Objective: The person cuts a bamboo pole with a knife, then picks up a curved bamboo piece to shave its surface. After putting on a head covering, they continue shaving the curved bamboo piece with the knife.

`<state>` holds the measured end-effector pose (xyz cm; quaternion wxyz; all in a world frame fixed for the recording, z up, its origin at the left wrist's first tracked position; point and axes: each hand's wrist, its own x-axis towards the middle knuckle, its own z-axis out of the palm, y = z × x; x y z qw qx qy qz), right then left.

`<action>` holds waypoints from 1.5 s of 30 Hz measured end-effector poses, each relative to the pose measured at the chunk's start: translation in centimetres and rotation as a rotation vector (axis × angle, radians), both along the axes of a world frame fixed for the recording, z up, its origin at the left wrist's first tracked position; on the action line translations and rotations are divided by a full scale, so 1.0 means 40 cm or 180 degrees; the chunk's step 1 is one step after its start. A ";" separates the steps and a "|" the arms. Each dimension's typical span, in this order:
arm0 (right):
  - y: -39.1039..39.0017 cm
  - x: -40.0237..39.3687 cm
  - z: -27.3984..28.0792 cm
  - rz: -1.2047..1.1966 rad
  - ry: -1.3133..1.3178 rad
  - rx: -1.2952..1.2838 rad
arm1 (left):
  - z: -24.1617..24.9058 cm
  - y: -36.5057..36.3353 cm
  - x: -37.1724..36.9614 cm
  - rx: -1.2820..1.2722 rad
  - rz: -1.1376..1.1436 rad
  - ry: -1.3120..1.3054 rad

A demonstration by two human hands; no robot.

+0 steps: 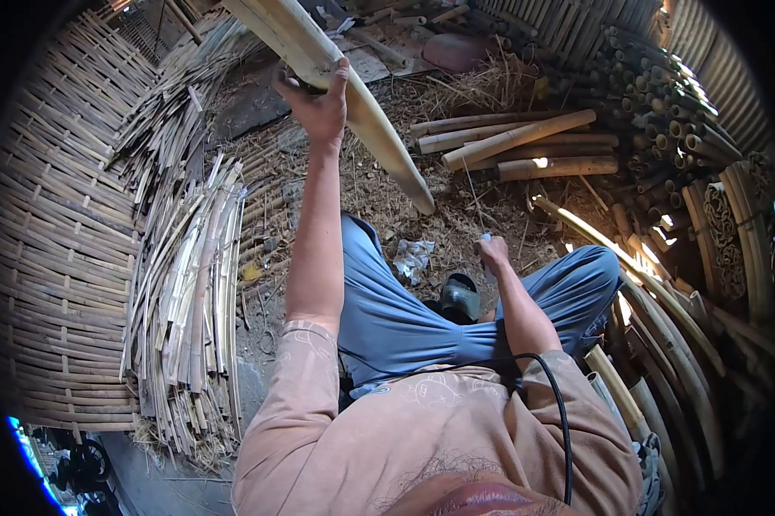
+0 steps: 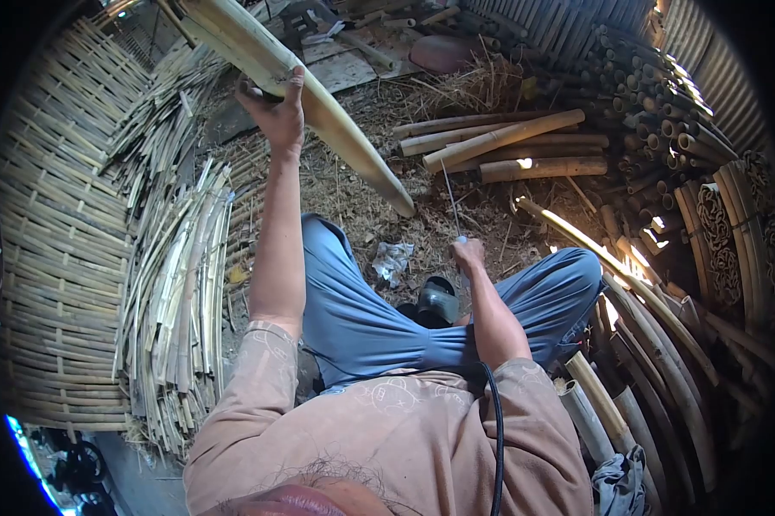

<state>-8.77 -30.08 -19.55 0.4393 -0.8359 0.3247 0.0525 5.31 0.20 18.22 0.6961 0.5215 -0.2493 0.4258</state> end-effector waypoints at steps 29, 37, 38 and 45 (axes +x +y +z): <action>-0.023 0.019 0.005 -0.0550 -0.0238 0.0362 | -0.353 0.073 0.127 -0.7338 -0.2981 0.2643; -0.012 0.032 0.026 -0.1049 -0.0294 -0.0112 | -0.432 0.139 0.228 -0.4039 -0.2980 0.1475; -0.006 0.025 0.047 -0.1156 -0.0337 -0.0219 | -0.429 0.128 0.209 -0.3777 -0.2723 0.1399; 0.005 0.033 0.071 -0.1871 -0.0853 0.0131 | -0.380 0.031 0.081 -0.3166 0.0388 0.2106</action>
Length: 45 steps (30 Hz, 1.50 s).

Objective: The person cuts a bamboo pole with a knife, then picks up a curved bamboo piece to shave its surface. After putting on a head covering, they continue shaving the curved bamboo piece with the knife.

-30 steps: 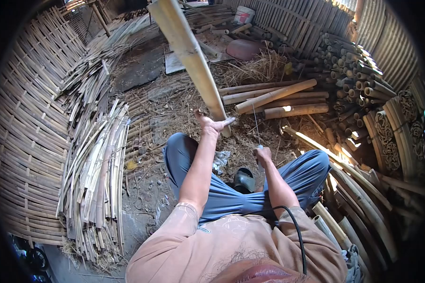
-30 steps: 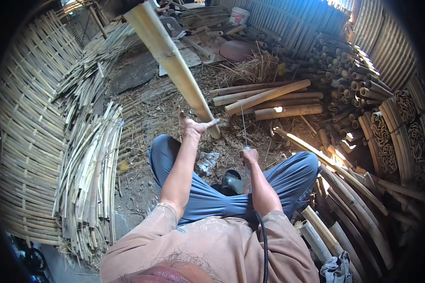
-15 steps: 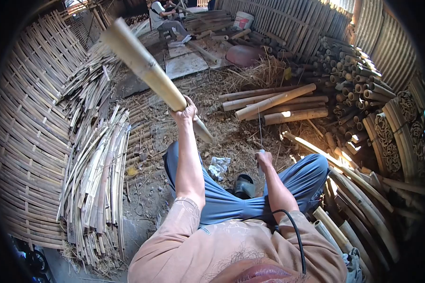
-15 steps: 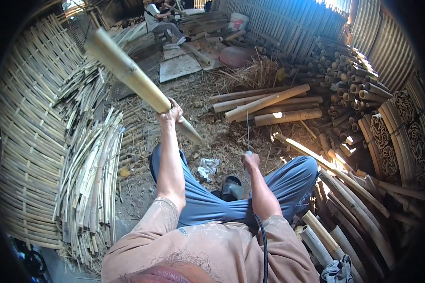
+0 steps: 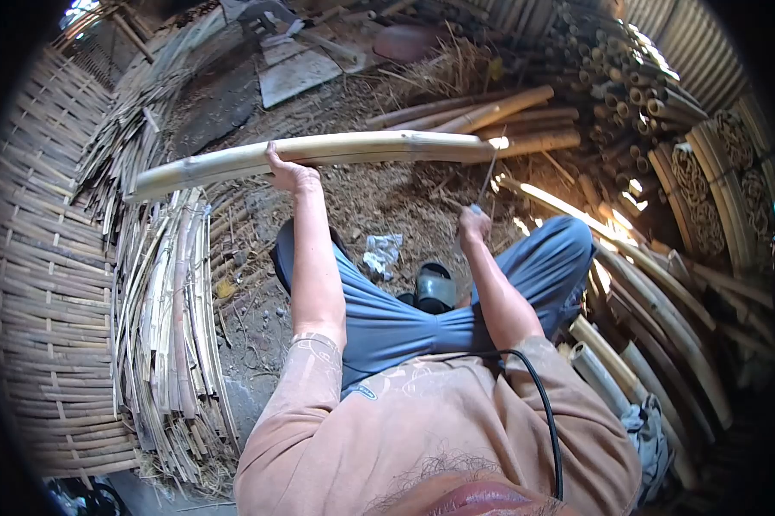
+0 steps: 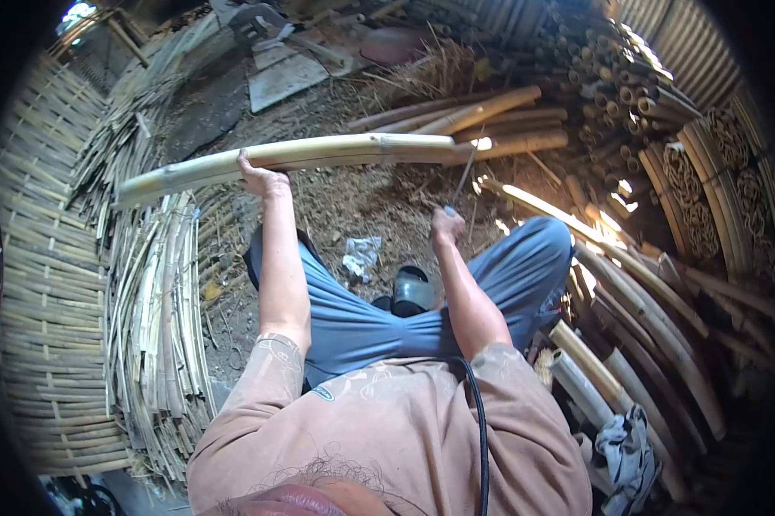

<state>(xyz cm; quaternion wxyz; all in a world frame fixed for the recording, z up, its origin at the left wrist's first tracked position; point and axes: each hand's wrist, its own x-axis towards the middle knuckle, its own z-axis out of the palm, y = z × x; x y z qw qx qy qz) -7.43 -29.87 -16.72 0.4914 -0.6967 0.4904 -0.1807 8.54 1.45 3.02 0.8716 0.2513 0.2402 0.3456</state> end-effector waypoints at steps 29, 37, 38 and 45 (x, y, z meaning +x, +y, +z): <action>0.173 -0.031 -0.110 0.1196 0.1148 0.0600 | -0.043 0.043 -0.096 0.1208 -0.0020 0.0460; 0.303 -0.021 0.099 0.2949 -0.0255 -0.0040 | -0.076 0.022 -0.062 0.1240 -0.0526 -0.0437; 0.303 -0.029 0.143 0.2998 -0.0316 -0.0060 | -0.074 0.021 -0.068 0.1219 -0.0669 -0.0555; 0.107 -0.037 -0.042 0.1380 0.0980 0.1020 | -0.075 0.028 -0.091 0.1117 -0.0907 -0.0668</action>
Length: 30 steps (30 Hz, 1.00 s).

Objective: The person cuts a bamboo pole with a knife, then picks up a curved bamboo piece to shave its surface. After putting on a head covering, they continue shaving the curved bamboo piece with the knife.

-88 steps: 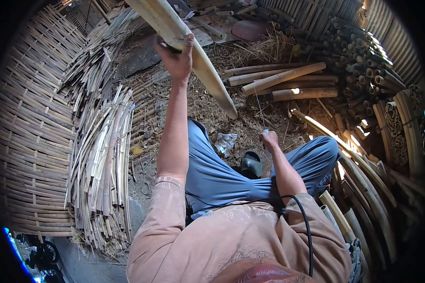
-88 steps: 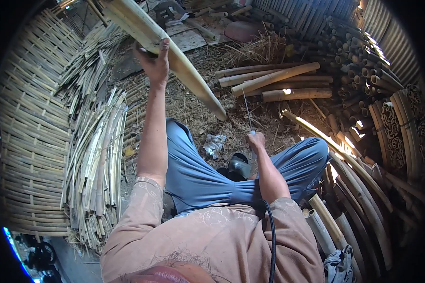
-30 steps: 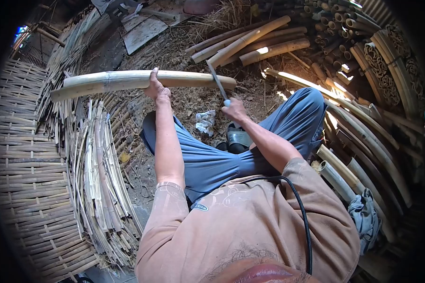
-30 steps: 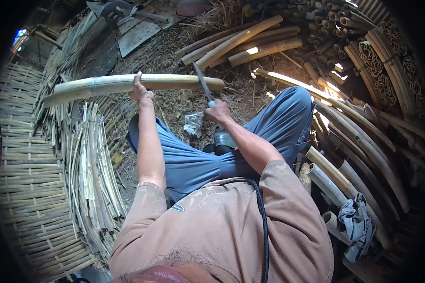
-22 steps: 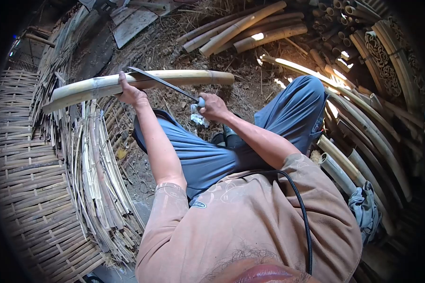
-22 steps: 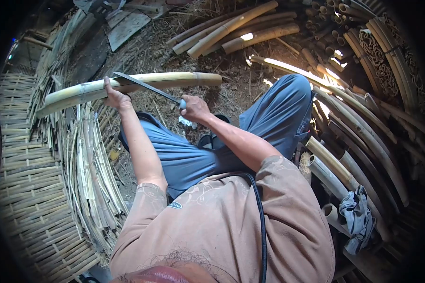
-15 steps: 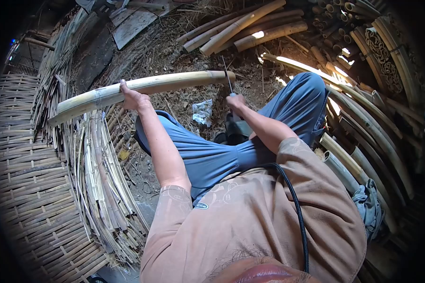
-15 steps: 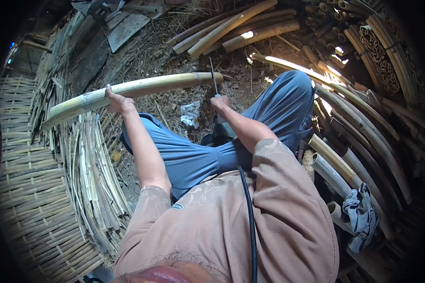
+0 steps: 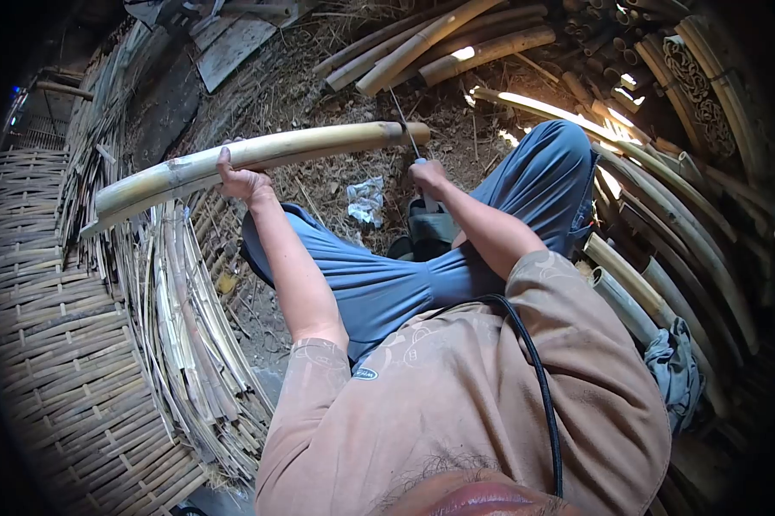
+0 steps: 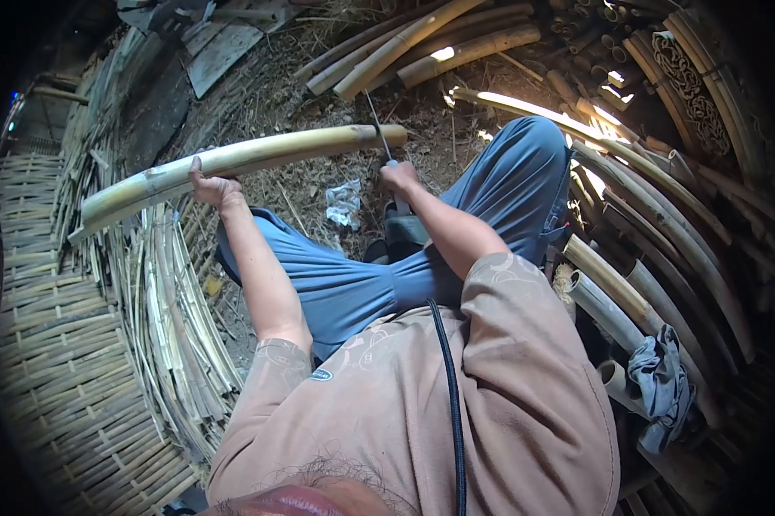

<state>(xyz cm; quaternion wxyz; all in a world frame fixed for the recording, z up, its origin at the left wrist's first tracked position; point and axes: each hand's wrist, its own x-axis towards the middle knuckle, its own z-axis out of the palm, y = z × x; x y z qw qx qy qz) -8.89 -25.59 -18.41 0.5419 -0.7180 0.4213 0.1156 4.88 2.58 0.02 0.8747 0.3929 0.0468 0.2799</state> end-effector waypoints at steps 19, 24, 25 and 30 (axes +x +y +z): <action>0.001 0.027 -0.011 0.0450 -0.0494 -0.0262 | -0.015 0.000 0.025 0.0134 -0.0845 -0.0395; 0.168 0.033 0.096 0.1416 -0.1781 -0.0691 | -0.001 -0.003 0.005 0.0150 -0.0746 -0.0228; 0.164 0.016 0.128 0.1534 -0.1800 -0.0920 | 0.002 -0.005 -0.003 0.0132 -0.0495 -0.0097; 0.047 0.016 -0.097 0.0011 -0.0428 -0.0408 | -0.009 -0.008 0.022 -0.0156 0.0894 0.0605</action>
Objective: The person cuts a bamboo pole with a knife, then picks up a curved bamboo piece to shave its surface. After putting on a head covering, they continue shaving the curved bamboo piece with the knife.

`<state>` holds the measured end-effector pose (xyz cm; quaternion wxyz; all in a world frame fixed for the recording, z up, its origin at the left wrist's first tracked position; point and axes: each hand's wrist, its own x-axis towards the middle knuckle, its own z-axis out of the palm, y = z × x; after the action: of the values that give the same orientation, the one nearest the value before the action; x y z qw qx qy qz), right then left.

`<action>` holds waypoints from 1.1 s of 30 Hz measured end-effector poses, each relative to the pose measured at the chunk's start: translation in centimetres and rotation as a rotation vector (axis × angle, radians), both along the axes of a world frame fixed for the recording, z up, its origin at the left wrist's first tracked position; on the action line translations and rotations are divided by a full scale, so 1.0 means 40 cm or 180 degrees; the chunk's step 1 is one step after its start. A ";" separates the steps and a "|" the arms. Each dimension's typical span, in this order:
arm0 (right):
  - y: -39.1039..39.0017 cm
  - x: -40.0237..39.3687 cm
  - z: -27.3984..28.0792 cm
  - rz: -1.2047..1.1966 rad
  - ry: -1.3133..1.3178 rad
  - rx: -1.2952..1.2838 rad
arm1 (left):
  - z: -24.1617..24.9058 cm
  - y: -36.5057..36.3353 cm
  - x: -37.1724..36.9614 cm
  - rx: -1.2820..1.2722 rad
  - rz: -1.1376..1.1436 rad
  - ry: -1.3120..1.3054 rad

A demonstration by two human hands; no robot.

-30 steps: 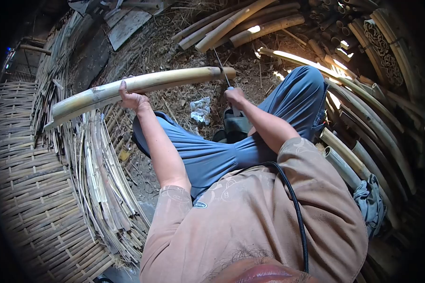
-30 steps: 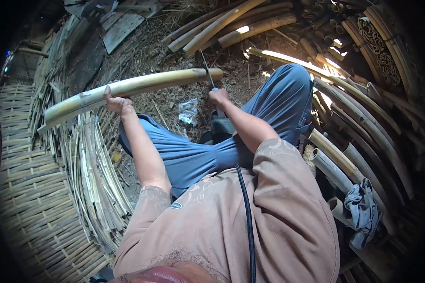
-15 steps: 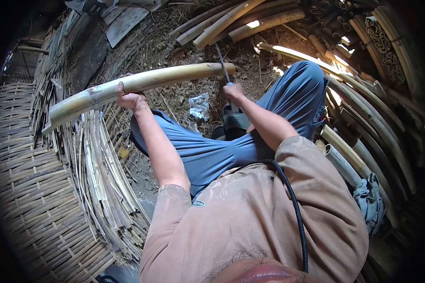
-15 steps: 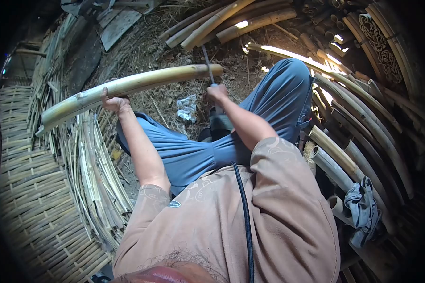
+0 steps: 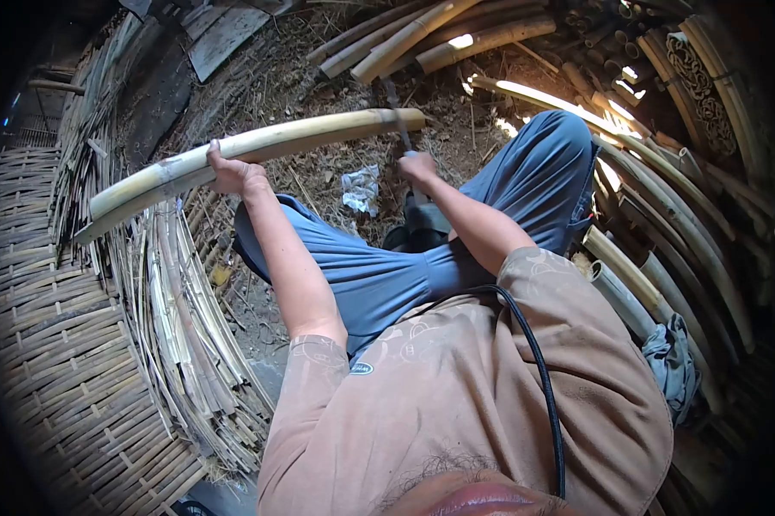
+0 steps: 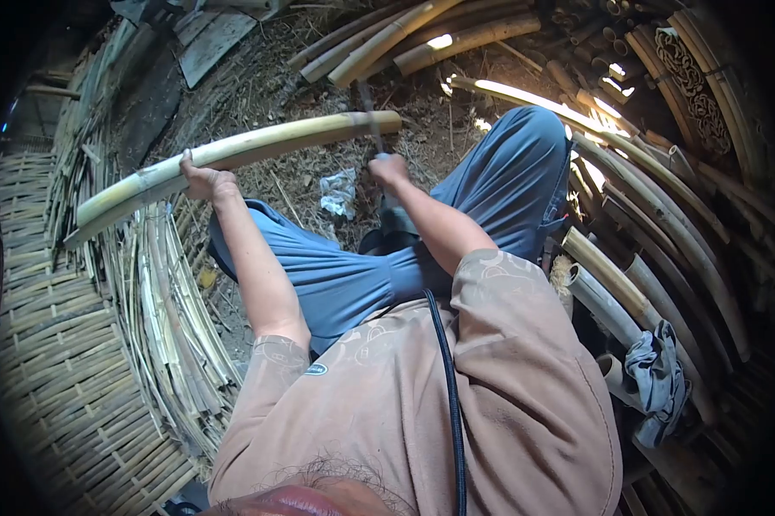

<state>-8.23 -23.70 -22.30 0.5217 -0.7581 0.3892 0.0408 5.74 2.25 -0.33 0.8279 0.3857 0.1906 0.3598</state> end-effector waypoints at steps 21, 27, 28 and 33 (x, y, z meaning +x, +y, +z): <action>-0.156 -0.003 0.131 0.0667 -0.0106 -0.1397 | 0.018 0.043 -0.016 0.0322 0.0332 0.0959; -0.121 0.020 0.054 0.0032 -0.0283 -0.0164 | 0.048 0.197 0.004 0.0767 0.0155 0.0249; -0.125 0.007 0.050 0.0049 -0.0024 -0.0060 | 0.048 0.200 -0.006 0.0797 0.0244 0.0213; -0.066 0.027 0.061 -0.0605 0.0461 0.0046 | 0.047 0.206 -0.019 0.0490 0.0702 0.0738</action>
<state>-7.15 -26.32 -19.85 0.4992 -0.7091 0.4957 0.0487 4.98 10.50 1.54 0.7239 0.4637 0.2979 0.4150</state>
